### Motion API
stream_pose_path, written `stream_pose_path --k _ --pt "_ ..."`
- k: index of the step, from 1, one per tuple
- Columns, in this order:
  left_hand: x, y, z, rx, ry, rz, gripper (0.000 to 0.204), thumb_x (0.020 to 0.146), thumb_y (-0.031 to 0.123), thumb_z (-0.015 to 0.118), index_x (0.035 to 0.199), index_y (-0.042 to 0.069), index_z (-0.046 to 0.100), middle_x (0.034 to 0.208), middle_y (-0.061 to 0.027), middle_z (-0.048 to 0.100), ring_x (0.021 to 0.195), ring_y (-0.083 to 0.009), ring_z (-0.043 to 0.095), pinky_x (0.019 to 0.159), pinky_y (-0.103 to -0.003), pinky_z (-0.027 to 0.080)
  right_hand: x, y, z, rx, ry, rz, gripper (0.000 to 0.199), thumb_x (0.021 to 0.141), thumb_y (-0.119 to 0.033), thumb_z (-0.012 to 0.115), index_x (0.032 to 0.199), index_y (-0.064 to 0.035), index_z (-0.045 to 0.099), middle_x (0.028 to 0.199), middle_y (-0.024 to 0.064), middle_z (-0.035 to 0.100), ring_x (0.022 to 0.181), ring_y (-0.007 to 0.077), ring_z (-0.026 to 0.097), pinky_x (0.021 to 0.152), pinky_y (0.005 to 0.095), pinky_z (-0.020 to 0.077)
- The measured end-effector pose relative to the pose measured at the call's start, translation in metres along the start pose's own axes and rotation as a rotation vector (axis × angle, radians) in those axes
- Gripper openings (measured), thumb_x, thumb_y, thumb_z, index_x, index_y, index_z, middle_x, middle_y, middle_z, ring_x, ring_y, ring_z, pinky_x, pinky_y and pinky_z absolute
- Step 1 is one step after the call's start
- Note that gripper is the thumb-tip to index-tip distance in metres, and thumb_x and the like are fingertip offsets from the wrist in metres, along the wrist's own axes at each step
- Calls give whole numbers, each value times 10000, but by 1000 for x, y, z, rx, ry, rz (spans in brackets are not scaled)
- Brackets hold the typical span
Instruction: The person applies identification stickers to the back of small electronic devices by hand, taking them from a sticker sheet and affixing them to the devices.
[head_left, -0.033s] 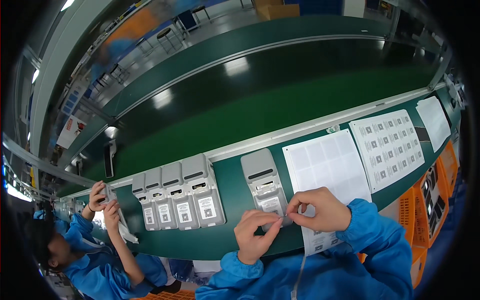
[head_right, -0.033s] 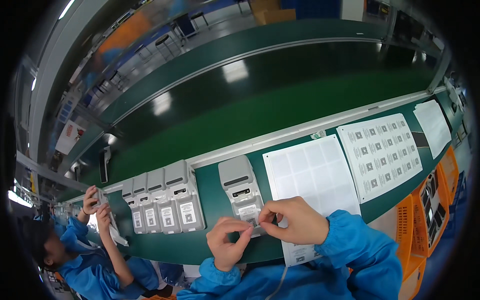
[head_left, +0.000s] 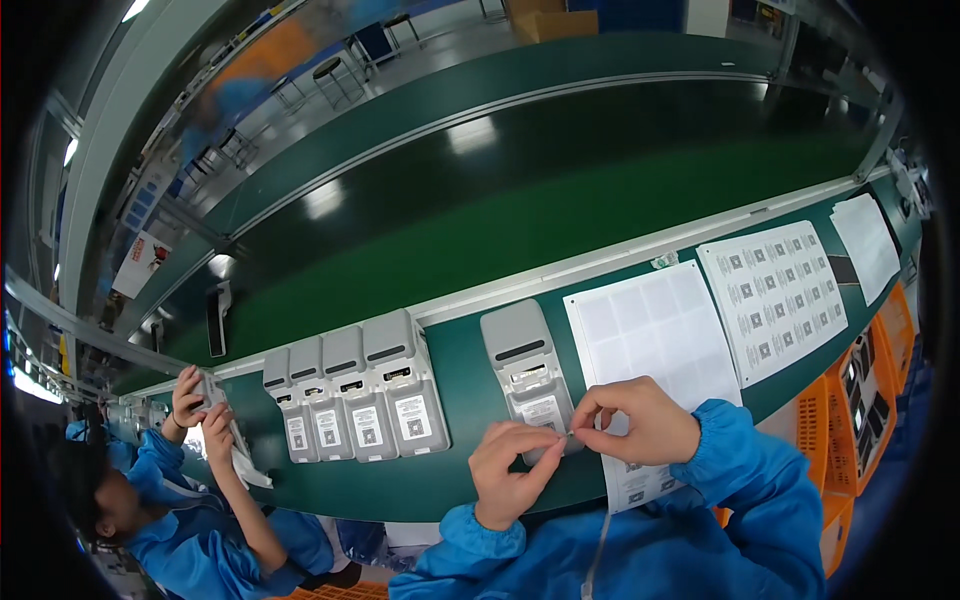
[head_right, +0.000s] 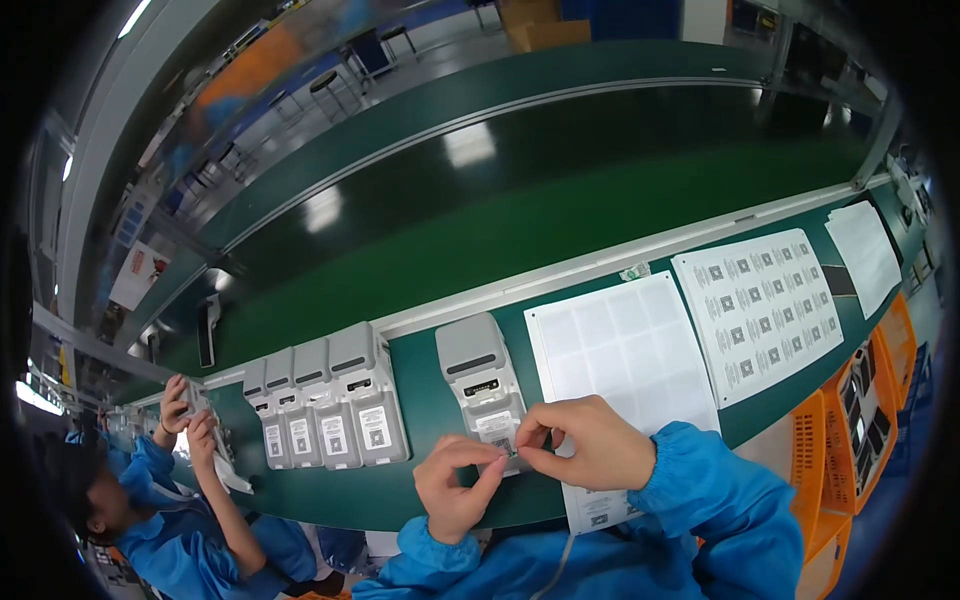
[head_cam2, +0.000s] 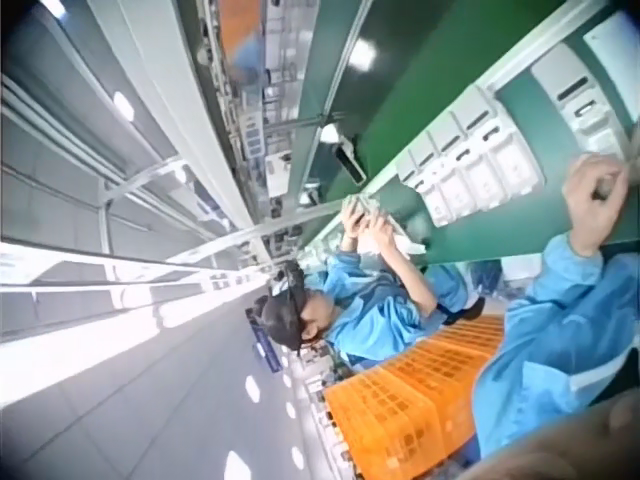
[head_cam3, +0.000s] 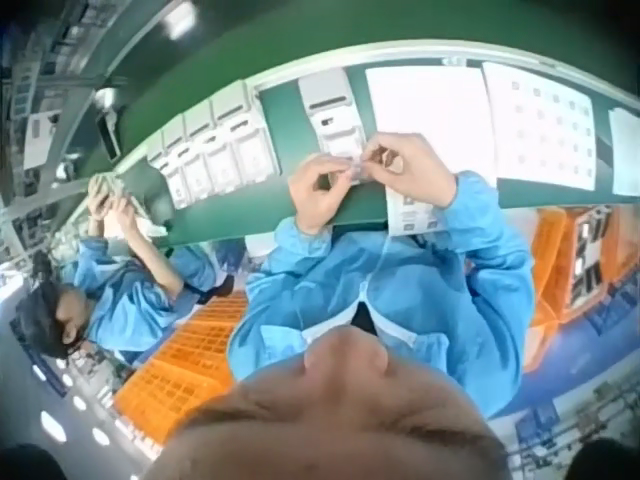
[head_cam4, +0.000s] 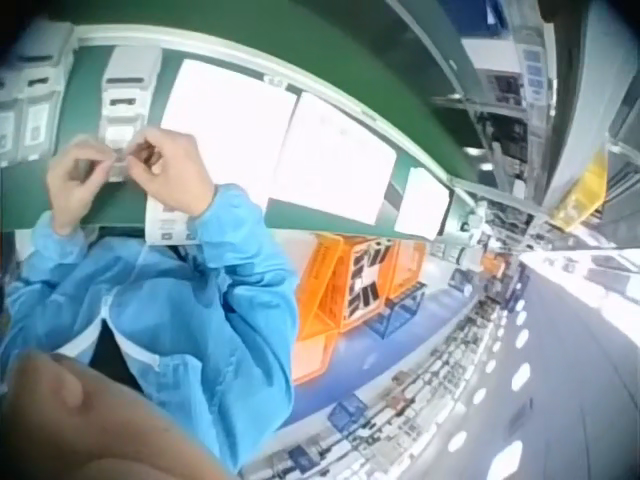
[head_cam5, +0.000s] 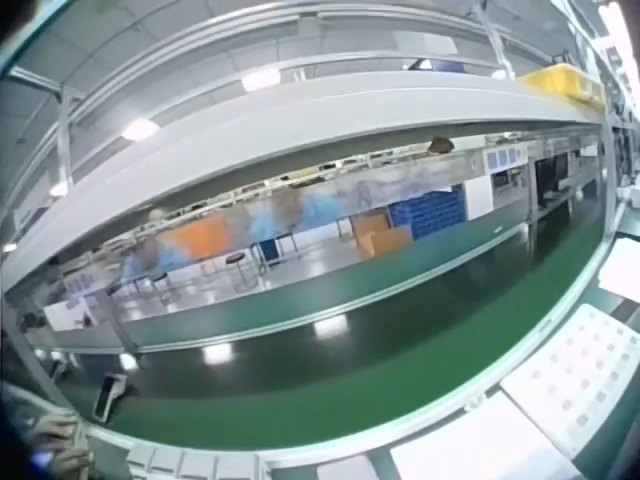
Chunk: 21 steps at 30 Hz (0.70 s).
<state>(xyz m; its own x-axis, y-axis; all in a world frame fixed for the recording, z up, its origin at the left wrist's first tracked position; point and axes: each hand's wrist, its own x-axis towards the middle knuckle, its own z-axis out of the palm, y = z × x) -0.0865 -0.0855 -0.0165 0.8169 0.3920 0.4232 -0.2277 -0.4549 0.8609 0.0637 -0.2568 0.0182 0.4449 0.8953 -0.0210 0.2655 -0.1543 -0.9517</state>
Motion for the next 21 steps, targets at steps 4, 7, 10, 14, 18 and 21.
stream_pose_path --k 4,7,10,14,18,21 --pt "1 -3 6 -84 -10 -57 165 815 -71 832 932 10 749 924 -117 803 859 -224 730 773 -334 556 4 1 -4 24 29 -7 111 971 -99 770 1039 -34 714 937 85 772 853 201 758 753 328 612" --pt "-2 -9 0 -37 -2 -105 190 861 -46 802 1032 8 736 1032 -138 801 919 -231 742 794 -345 563 12 -6 -20 -77 63 -31 87 984 -86 741 1028 -21 702 903 103 745 807 213 725 710 336 587" --pt "5 -8 -4 157 0 -142 238 868 -3 802 1091 25 724 1122 -132 783 1013 -264 726 882 -378 538 29 13 -72 -374 355 -125 68 962 -41 721 1015 -1 705 896 135 735 797 249 727 715 347 585" --pt "4 -12 -11 373 -60 7 271 857 36 811 1112 43 718 1155 -114 766 1082 -306 694 962 -412 490 46 57 -155 -632 468 31 61 916 -4 723 956 34 748 874 181 754 789 295 739 736 367 593" --pt "-7 -22 -16 374 -41 -17 257 862 54 807 1104 55 722 1146 -103 761 1077 -331 675 969 -425 467 56 68 -176 -704 367 157 75 890 -33 767 915 38 764 836 186 760 776 308 745 742 371 597" --pt "-8 -25 -17 377 -1 -27 243 869 52 798 1100 59 720 1142 -98 756 1072 -326 673 964 -425 467 60 79 -180 -704 334 221 110 869 -74 812 879 28 772 819 178 764 764 308 745 735 369 596"
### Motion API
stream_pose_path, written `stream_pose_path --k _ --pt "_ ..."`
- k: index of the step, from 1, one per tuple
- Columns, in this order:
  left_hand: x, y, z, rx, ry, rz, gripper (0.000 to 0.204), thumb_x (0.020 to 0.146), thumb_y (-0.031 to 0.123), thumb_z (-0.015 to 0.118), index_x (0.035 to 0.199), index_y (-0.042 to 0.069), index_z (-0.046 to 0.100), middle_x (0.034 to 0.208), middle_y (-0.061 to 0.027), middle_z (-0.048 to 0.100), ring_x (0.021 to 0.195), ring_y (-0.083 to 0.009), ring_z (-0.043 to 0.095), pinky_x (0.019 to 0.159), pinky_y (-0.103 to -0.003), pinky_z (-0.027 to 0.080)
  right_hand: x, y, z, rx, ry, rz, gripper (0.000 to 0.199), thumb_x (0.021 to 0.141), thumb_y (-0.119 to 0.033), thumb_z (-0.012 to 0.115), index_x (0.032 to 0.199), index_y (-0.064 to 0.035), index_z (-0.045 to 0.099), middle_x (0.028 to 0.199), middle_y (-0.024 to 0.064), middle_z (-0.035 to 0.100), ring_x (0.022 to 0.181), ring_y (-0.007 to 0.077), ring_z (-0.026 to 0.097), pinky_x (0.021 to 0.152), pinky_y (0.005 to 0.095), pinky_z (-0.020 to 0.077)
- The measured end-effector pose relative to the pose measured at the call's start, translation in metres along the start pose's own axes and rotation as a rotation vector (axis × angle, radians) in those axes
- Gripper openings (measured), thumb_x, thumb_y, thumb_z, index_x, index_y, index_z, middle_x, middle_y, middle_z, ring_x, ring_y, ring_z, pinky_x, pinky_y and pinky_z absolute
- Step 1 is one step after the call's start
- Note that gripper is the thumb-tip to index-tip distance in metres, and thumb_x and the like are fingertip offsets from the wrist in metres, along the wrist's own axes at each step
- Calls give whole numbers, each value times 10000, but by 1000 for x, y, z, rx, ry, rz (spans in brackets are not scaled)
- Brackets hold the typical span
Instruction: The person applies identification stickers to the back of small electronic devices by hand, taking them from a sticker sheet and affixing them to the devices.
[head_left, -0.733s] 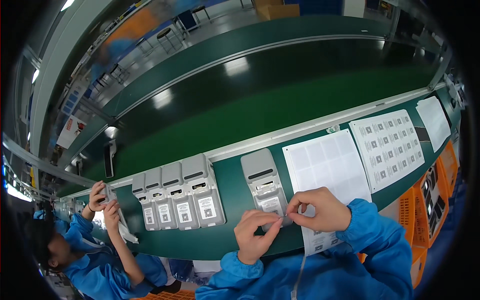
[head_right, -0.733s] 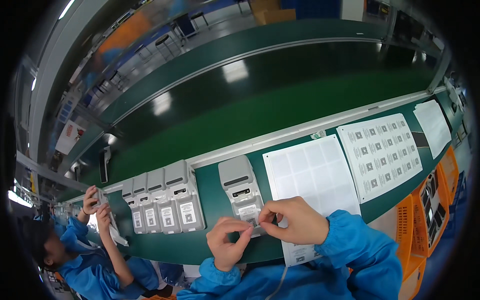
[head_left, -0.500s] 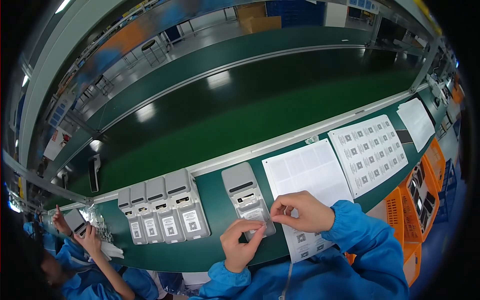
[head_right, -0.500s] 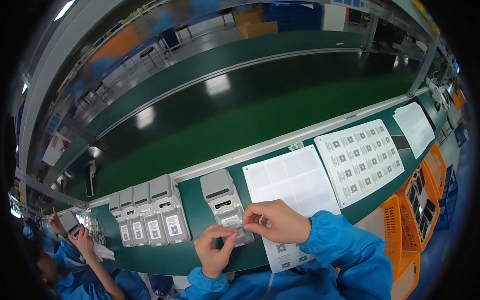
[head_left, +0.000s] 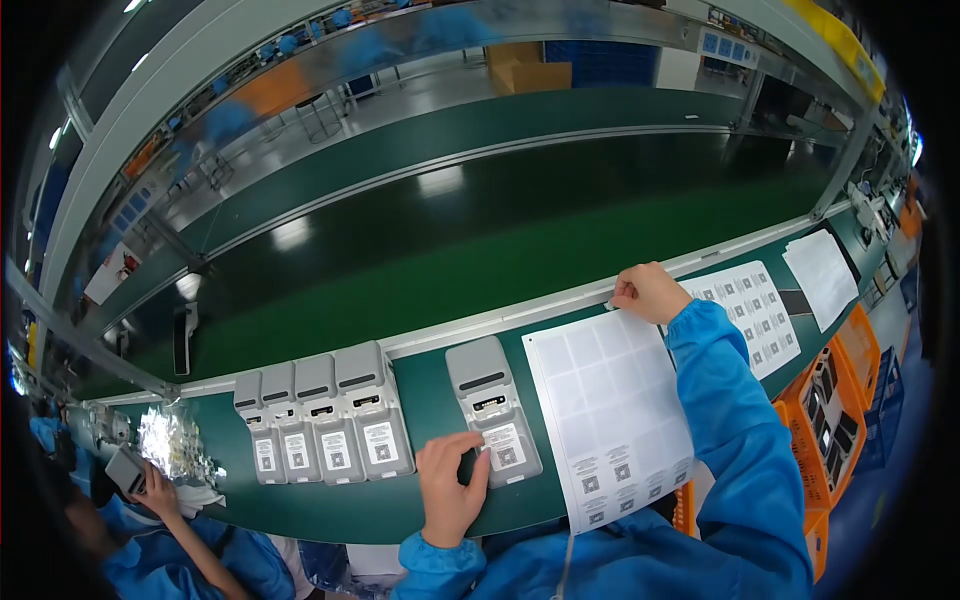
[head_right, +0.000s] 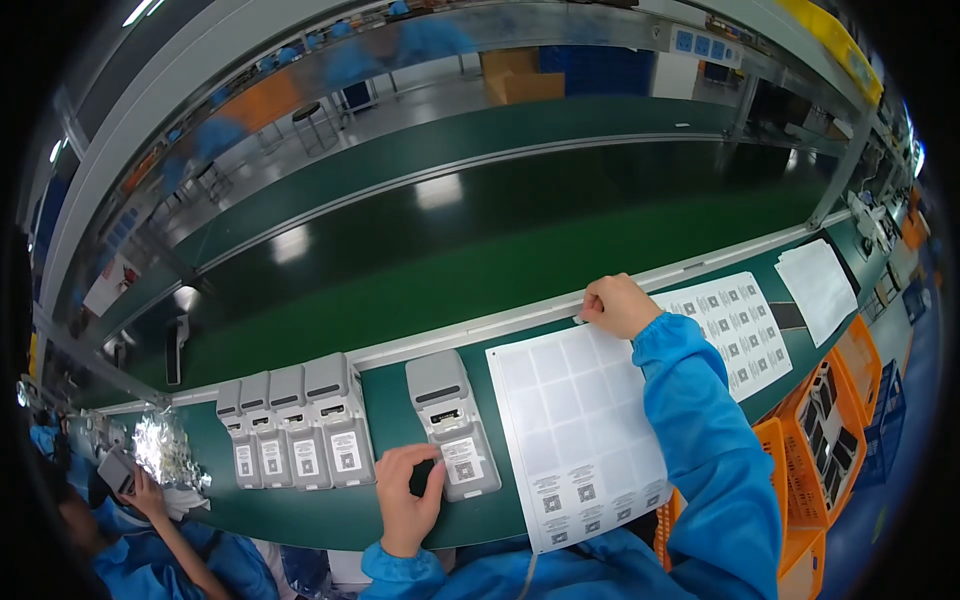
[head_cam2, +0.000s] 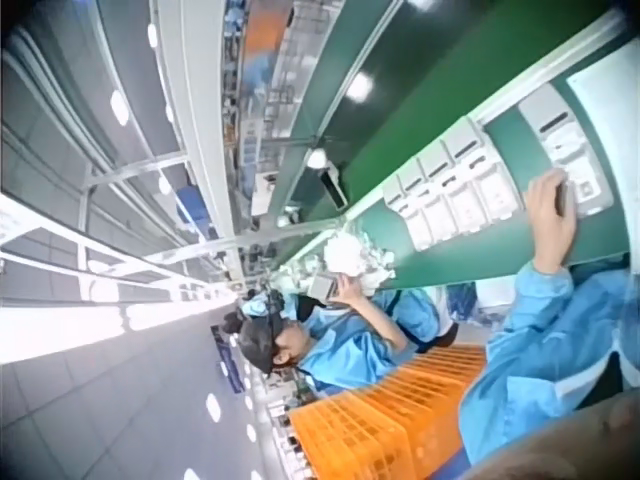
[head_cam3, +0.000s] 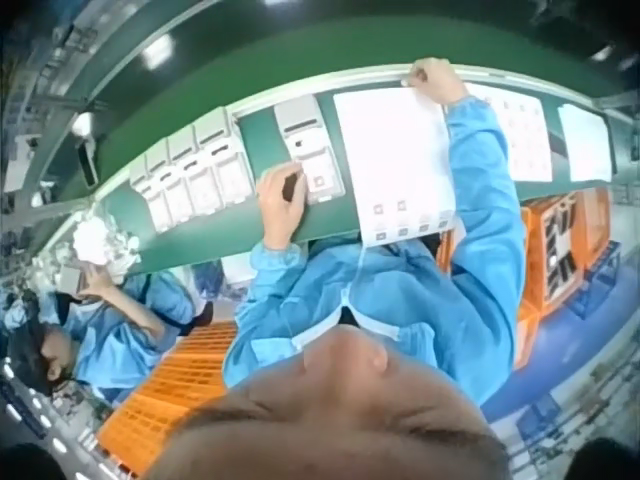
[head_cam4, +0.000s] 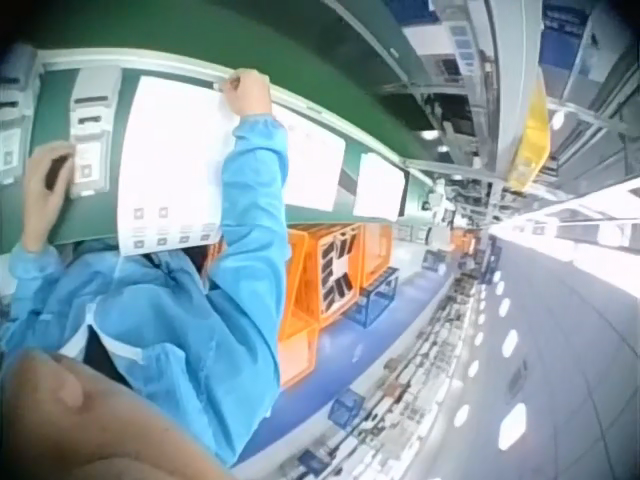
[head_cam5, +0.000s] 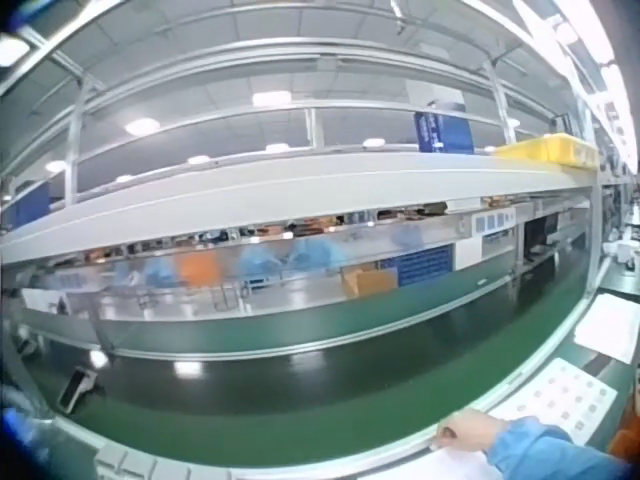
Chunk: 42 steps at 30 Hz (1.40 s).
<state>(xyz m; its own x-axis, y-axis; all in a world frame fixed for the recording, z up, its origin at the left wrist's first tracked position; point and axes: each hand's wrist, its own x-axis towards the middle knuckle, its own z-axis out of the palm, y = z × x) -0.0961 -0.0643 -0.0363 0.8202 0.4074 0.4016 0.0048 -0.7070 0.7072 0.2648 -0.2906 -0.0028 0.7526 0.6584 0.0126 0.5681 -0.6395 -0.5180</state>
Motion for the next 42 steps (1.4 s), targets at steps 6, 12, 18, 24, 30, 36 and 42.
stream_pose_path --k 6,12,18,24,30,36,42 --pt "3 2 -1 48 39 -27 291 861 65 806 1135 61 707 1153 -108 734 1097 -335 652 995 -429 457 13 9 8 -26 -95 112 199 851 -177 869 859 -2 774 817 157 763 774 278 738 739 367 588" --pt "-10 0 -4 116 -151 -14 446 881 184 831 1301 103 704 1439 -122 580 1298 -373 509 1115 -498 364 34 30 -8 -27 -199 369 453 706 -422 988 822 -55 748 853 107 745 791 248 716 745 343 563" --pt "-26 10 -11 270 -272 49 547 905 335 839 1422 210 707 1596 -147 459 1342 -414 443 1147 -531 328 42 24 -14 -164 -226 407 489 691 -448 988 856 -57 745 839 106 718 795 259 701 721 356 561" --pt "-24 15 -8 319 -250 47 512 906 368 836 1388 235 725 1604 -143 463 1357 -403 446 1140 -524 332 16 -38 10 -130 -4 -185 461 801 -298 938 1113 -48 709 1149 173 727 980 339 702 862 419 587" --pt "-25 12 5 224 -325 210 498 909 373 832 1376 238 728 1555 -115 517 1347 -376 472 1119 -514 346 -9 -127 48 315 -350 -348 821 835 -281 940 1500 -62 511 1292 180 660 905 214 681 797 333 577" --pt "-22 26 21 292 -204 96 635 913 411 820 1476 179 642 1548 -157 507 1352 -376 471 1119 -539 329 8 -138 92 405 -488 -300 919 814 -286 960 1534 -28 450 1192 192 688 780 181 687 707 296 572" --pt "-18 8 20 427 -92 32 646 925 366 806 1483 104 615 1542 -186 506 1401 -386 457 1127 -557 324 29 -158 120 493 -363 -362 868 837 -327 937 1509 -23 478 1155 200 719 729 175 687 662 309 561"
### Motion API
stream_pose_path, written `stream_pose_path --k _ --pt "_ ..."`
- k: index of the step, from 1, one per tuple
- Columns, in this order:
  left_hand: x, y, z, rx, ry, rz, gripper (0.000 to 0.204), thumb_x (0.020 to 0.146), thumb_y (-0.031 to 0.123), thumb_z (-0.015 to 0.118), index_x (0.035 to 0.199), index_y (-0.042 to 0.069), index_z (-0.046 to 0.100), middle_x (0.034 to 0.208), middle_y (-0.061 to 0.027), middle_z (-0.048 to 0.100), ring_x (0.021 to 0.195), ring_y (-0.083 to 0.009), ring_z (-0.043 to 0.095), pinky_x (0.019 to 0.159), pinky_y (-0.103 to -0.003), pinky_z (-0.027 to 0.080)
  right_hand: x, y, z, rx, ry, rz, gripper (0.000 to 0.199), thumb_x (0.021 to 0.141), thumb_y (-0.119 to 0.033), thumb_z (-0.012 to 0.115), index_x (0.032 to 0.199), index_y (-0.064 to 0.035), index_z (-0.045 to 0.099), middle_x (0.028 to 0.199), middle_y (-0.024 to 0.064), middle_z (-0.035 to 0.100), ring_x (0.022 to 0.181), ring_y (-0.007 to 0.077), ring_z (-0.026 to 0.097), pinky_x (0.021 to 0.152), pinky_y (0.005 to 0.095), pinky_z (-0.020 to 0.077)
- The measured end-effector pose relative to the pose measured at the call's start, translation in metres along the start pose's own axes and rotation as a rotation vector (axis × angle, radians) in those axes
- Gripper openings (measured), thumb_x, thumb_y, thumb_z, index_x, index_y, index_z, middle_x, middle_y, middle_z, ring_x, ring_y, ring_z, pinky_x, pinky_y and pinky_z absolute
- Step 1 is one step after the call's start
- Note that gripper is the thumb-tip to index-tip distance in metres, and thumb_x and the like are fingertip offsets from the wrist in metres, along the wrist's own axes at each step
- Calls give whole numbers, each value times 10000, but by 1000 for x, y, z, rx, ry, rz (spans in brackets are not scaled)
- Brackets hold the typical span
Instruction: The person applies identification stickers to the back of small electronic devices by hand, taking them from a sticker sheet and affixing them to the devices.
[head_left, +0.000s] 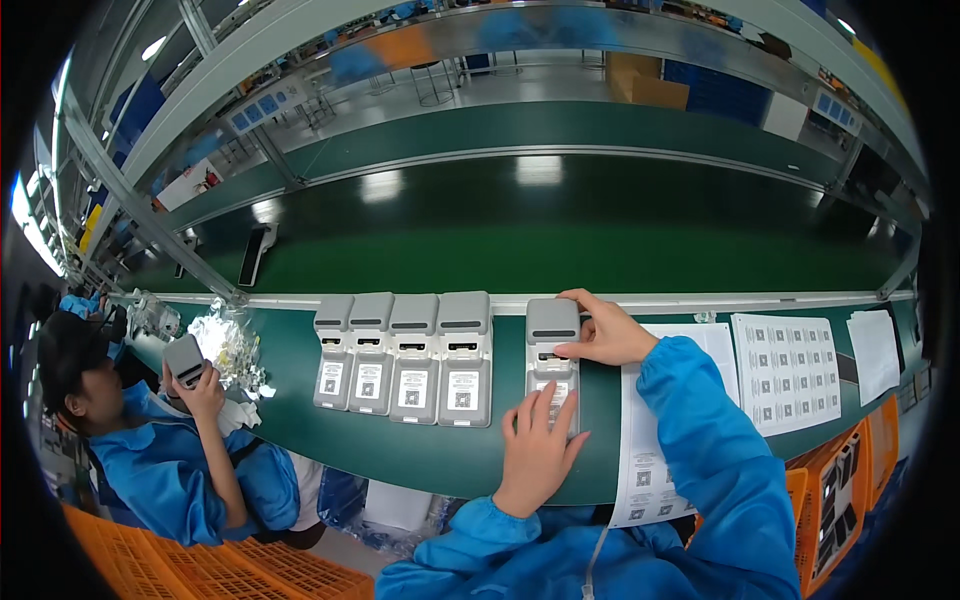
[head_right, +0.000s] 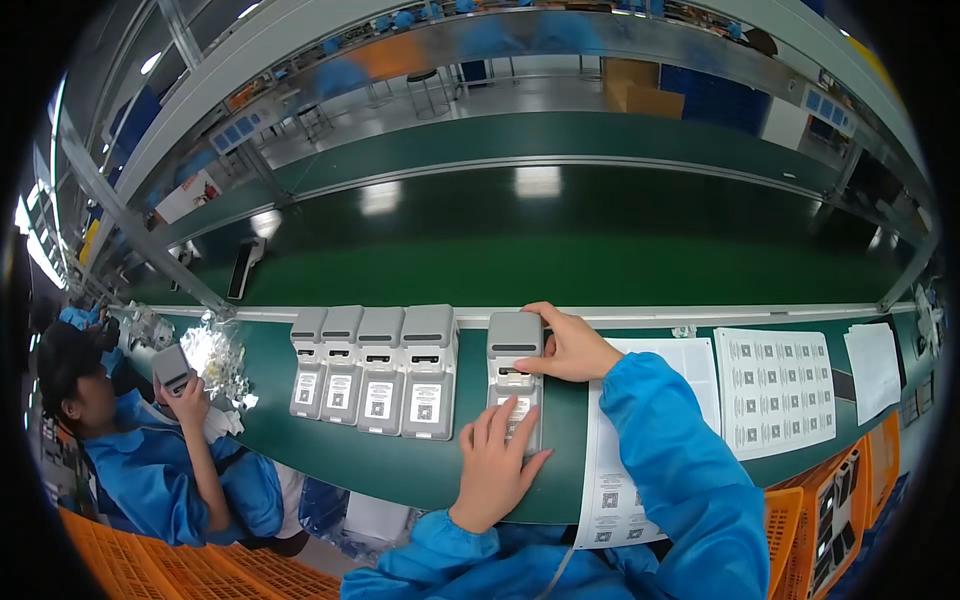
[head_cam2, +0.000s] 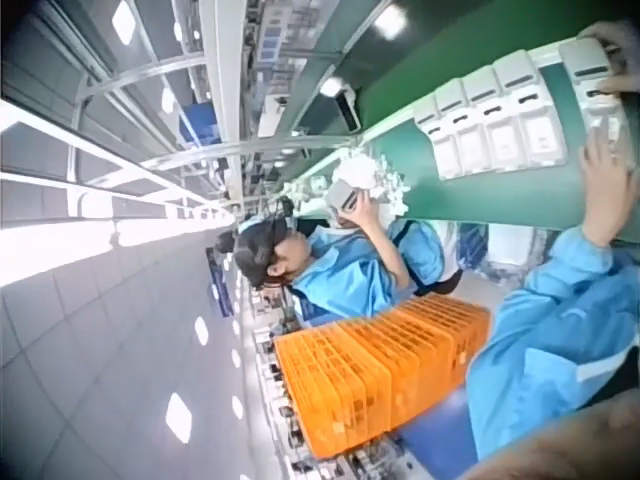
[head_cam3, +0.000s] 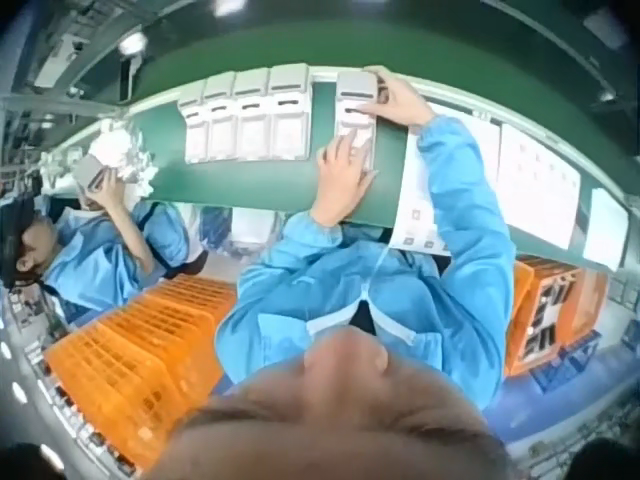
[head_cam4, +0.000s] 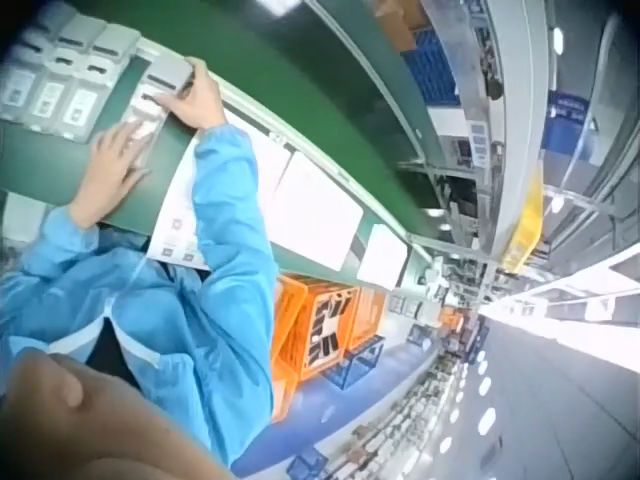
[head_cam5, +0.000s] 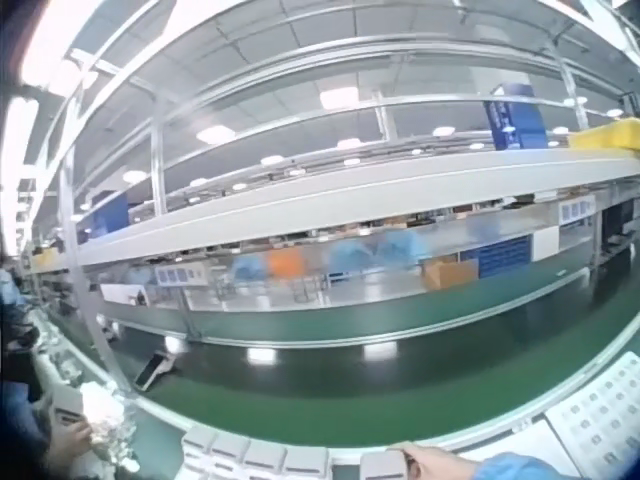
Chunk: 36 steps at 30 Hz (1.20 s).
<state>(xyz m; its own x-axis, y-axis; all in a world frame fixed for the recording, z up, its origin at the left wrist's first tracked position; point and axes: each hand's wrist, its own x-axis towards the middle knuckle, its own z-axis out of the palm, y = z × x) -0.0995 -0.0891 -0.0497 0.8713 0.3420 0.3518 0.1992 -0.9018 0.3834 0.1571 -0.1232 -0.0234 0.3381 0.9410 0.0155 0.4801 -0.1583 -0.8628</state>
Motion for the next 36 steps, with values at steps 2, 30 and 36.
stream_pose_path --k 2,30,36 --pt "0 -12 -3 33 19 -18 631 923 344 806 1477 104 620 1541 -184 509 1411 -381 457 1130 -556 325 14 -5 11 -2 12 -5 872 840 -327 935 1515 -24 473 1151 199 719 732 172 691 666 312 564" --pt "-8 -61 6 186 86 -227 557 879 100 695 1427 77 595 1525 -154 529 1406 -335 492 1179 -572 278 61 37 112 572 -36 -160 904 976 -47 555 1704 -25 20 1738 319 189 1277 262 605 1144 378 433" --pt "-15 -70 5 243 38 -298 575 902 86 653 1466 44 551 1549 -170 510 1452 -349 468 1220 -624 239 42 17 107 122 130 -358 854 918 124 477 1692 -23 146 1686 348 274 1495 459 458 1152 453 480"
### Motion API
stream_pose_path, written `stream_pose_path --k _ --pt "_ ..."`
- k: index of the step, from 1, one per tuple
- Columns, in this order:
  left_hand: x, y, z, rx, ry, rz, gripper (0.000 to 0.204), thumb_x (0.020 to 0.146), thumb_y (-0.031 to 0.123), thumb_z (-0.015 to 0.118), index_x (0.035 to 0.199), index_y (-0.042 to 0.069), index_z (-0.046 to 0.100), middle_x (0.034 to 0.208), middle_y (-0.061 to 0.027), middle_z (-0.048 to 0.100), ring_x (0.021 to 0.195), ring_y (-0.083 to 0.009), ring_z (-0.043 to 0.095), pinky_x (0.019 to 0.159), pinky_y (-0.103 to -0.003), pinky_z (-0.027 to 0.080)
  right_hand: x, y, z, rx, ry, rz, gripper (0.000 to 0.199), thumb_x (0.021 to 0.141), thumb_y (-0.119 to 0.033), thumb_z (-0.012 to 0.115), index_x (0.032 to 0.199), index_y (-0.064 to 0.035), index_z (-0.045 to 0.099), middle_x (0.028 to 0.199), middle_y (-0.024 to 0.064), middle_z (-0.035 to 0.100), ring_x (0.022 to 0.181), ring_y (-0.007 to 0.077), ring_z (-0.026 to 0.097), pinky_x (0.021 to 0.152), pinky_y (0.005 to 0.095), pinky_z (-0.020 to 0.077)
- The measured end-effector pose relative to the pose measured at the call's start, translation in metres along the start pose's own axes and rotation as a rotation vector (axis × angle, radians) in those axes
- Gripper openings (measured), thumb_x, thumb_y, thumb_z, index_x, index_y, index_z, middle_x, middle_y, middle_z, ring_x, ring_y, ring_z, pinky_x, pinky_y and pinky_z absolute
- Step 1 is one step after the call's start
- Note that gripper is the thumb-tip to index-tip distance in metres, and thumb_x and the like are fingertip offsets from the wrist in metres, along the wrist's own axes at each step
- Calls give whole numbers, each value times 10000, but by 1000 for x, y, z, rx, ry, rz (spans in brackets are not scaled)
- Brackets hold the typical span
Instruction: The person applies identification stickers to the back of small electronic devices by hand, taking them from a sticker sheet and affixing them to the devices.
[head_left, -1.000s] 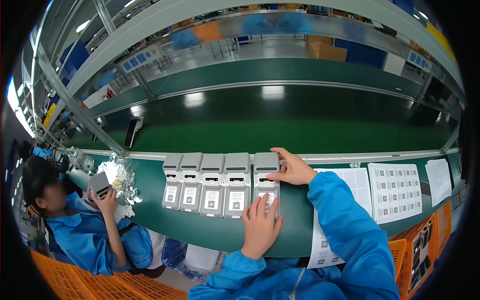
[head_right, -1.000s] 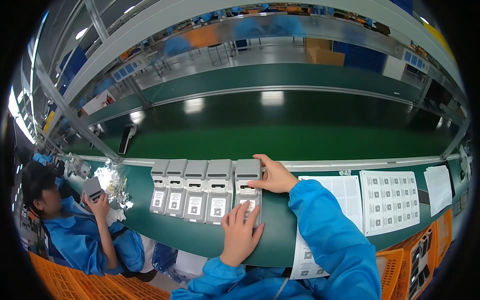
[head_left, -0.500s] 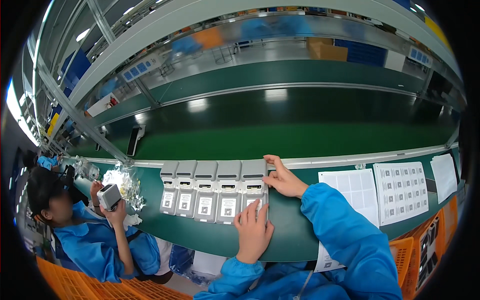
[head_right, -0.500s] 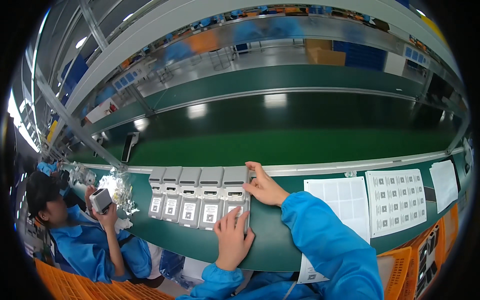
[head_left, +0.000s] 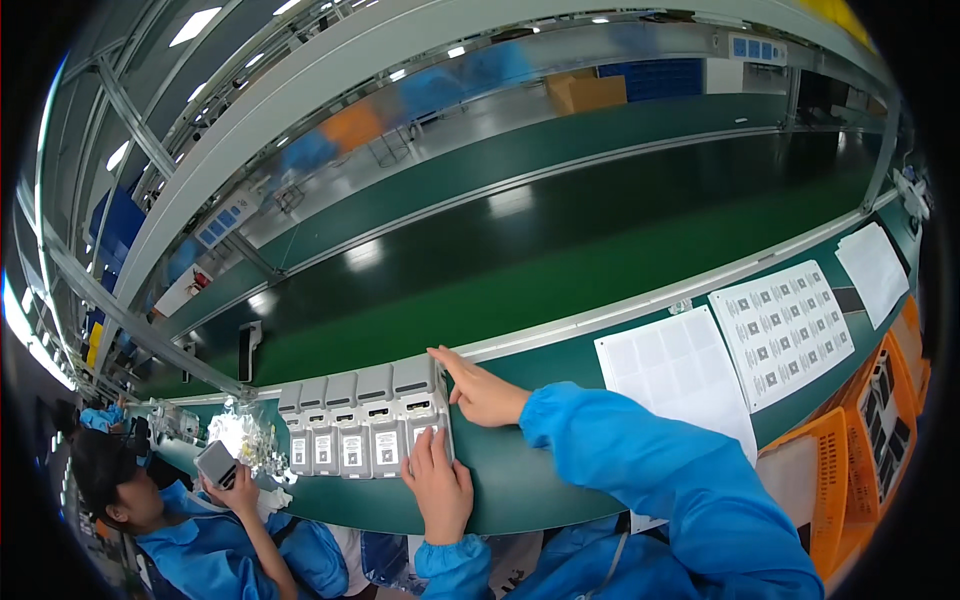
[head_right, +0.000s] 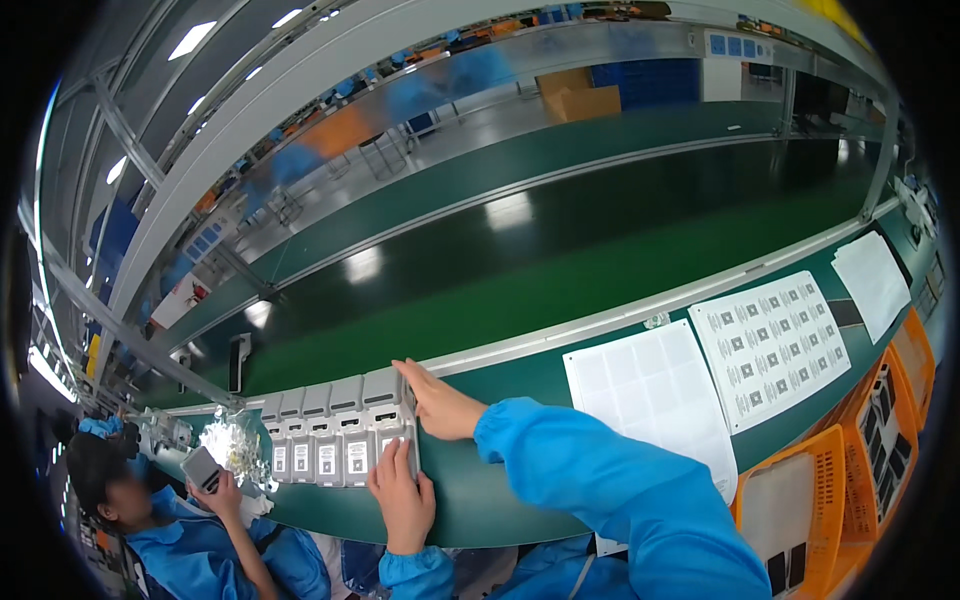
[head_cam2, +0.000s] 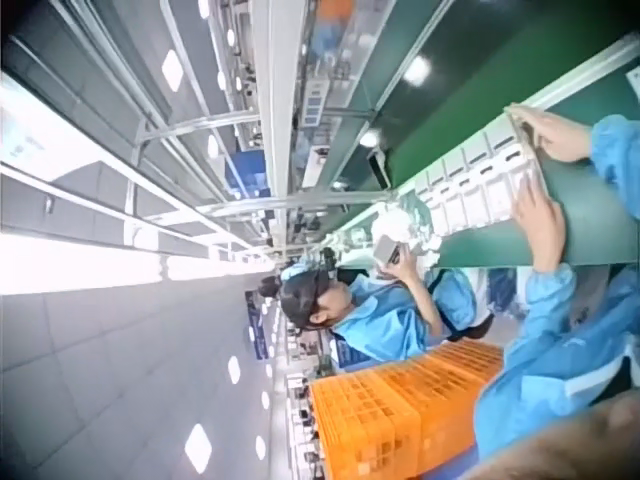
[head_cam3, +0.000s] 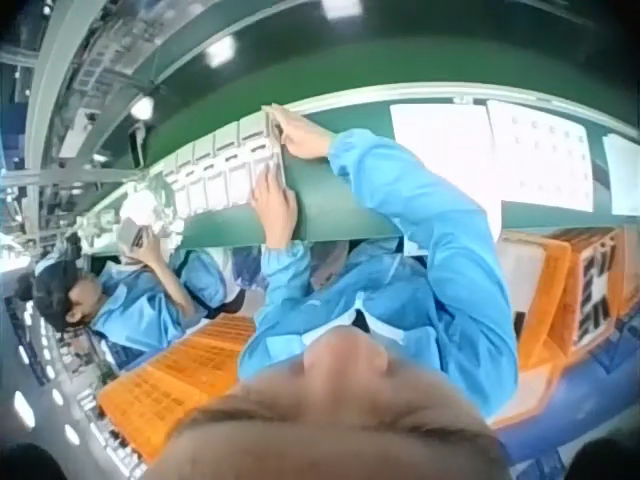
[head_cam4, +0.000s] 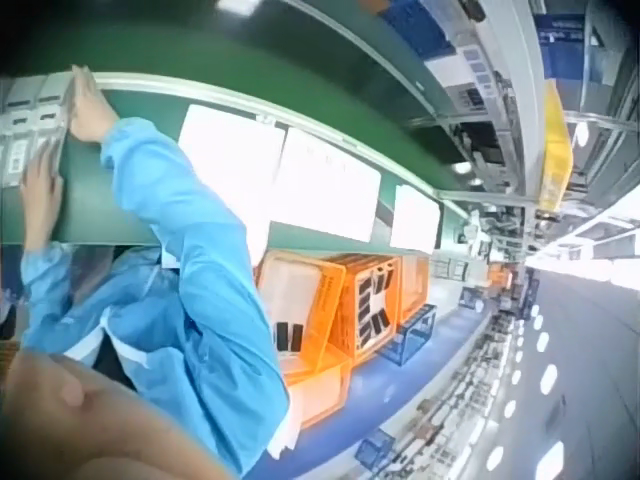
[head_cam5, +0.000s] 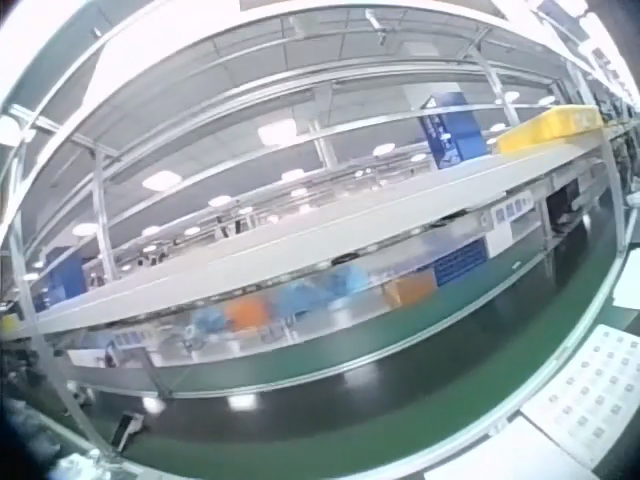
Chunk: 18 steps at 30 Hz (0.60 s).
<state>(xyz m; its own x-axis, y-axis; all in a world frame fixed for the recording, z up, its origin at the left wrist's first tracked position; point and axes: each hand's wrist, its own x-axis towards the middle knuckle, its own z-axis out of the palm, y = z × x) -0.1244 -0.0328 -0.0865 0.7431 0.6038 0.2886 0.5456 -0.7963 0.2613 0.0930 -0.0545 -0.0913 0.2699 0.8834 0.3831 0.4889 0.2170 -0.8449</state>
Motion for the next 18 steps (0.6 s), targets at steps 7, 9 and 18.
stream_pose_path --k 7,9,18 --pt "8 12 0 -37 -14 48 496 982 96 642 1466 36 552 1567 -215 509 1435 -397 492 1245 -596 251 -126 -100 -173 -506 117 5 358 953 2 639 1305 -23 702 1195 194 755 1142 399 702 1009 472 567" --pt "15 27 9 -73 9 116 466 999 127 656 1448 38 571 1574 -215 501 1443 -399 481 1245 -604 247 -197 -133 -221 -507 306 214 347 968 -9 651 1309 -21 710 1157 179 772 1068 353 740 958 429 586" --pt "34 164 10 -277 -373 575 613 988 248 717 1508 -20 531 1609 -266 452 1447 -483 433 1216 -555 339 -687 -124 -228 -536 1662 935 289 1047 -73 642 1329 -20 679 1142 98 746 1017 179 713 910 320 566"
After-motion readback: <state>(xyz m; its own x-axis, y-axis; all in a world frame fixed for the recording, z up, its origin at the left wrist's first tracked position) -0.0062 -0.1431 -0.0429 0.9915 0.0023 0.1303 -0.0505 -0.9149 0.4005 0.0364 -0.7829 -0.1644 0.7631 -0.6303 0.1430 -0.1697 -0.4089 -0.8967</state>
